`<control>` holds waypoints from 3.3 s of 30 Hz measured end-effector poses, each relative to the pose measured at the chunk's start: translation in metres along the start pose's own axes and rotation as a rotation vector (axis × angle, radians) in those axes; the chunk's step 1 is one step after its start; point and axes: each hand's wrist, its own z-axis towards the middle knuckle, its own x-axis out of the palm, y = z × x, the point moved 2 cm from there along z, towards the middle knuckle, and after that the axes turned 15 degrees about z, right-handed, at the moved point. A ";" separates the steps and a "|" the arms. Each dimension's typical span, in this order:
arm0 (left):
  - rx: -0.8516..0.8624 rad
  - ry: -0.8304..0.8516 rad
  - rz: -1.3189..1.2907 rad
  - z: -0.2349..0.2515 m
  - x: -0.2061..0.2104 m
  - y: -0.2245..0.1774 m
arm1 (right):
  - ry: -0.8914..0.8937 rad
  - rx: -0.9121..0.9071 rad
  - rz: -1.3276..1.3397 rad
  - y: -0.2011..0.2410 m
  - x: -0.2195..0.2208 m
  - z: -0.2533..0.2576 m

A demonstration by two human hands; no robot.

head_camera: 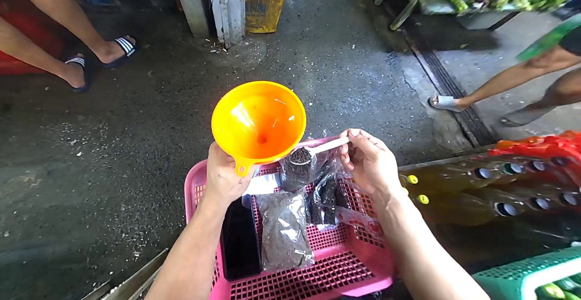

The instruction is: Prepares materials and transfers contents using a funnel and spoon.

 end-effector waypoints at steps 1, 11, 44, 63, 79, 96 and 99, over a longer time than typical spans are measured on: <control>-0.004 0.002 0.004 0.000 0.000 0.000 | 0.003 0.000 -0.001 0.000 0.000 0.000; -0.016 0.010 -0.005 0.000 0.001 0.002 | 0.028 -0.078 -0.016 0.025 0.002 -0.001; 0.255 0.260 0.148 -0.005 0.024 -0.025 | 0.285 -0.624 -0.365 0.098 0.051 -0.033; 0.232 0.248 0.110 -0.005 0.021 -0.026 | 0.318 -0.623 -0.314 0.098 0.050 -0.032; 0.315 0.318 0.173 -0.011 0.026 -0.030 | 0.245 -0.389 -0.058 0.084 0.052 -0.030; 0.292 0.242 0.056 -0.010 0.024 -0.024 | 0.574 -0.693 -0.388 0.086 0.047 -0.037; 0.291 0.203 0.075 -0.010 0.020 -0.023 | 0.644 -0.768 -0.403 0.088 0.045 -0.040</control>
